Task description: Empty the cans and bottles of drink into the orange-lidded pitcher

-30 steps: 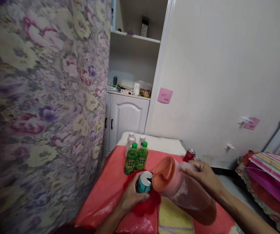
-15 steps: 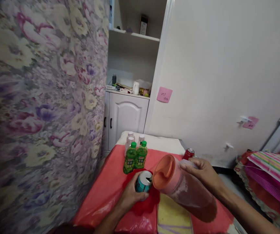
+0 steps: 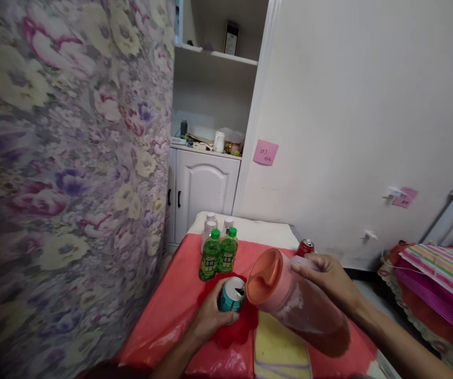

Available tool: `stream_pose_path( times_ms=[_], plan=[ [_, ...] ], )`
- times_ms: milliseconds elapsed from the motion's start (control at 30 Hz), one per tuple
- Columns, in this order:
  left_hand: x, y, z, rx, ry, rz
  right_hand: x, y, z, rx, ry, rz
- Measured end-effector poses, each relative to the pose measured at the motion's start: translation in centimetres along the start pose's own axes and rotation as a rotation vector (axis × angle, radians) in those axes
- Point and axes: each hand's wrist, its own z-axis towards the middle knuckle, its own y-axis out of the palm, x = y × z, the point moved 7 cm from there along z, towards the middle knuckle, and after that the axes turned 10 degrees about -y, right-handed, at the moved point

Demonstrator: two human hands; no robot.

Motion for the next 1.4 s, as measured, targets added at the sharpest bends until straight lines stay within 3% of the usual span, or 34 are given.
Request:
stream_pose_path(
  times_ms=[1400],
  plan=[
    [-1.1,0.2,0.4,-0.064,0.001,-0.050,-0.1,-0.4,0.1,-0.030,0.018,-0.044]
  ],
)
